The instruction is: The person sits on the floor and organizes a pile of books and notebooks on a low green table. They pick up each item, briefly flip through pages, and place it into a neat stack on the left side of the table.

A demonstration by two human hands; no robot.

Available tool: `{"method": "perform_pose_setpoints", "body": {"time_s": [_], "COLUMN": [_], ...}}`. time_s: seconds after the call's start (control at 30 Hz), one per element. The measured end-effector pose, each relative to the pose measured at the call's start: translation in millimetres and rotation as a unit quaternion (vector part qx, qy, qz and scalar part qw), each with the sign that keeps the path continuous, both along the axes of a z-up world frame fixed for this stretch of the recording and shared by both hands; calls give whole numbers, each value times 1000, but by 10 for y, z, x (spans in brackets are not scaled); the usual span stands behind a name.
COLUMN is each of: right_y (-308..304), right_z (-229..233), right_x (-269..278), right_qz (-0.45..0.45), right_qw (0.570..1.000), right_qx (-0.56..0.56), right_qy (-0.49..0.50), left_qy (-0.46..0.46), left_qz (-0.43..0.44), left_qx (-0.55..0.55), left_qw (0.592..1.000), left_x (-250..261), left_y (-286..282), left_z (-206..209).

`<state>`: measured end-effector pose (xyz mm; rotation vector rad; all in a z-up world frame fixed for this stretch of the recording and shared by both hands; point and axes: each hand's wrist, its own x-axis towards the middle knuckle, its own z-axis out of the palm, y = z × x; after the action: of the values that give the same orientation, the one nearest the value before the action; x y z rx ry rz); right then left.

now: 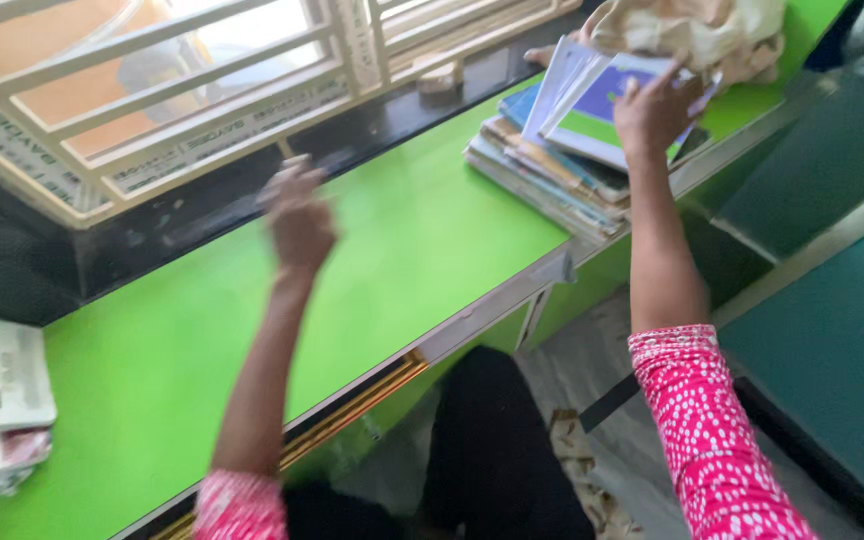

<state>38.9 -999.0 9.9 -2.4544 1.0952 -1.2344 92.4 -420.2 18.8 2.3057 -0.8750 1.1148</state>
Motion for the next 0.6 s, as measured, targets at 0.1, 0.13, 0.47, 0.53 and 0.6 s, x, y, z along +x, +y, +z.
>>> {"method": "perform_pose_setpoints", "body": {"time_s": [0.1, 0.13, 0.47, 0.53, 0.6], "right_y": [-222, -211, -77, -51, -19], "right_z": [-79, -154, -349, -408, -449], "right_x": [-174, -202, -260, -268, -304], "right_qz": [-12, -22, -5, 2, 18], "right_qw": [981, 984, 993, 998, 999], "right_qx": [179, 149, 116, 58, 43], "right_qy": [81, 99, 32, 21, 28], "left_qy": [72, 158, 309, 337, 391], "left_qz": [-118, -74, -15, 0, 20], "left_qx": [-5, 116, 15, 5, 17], "left_qw": [990, 978, 951, 942, 920], "left_x": [148, 152, -50, 17, 145], "left_y": [-1812, -2337, -4276, -4249, -4169], "left_z": [40, 63, 31, -21, -18]}}
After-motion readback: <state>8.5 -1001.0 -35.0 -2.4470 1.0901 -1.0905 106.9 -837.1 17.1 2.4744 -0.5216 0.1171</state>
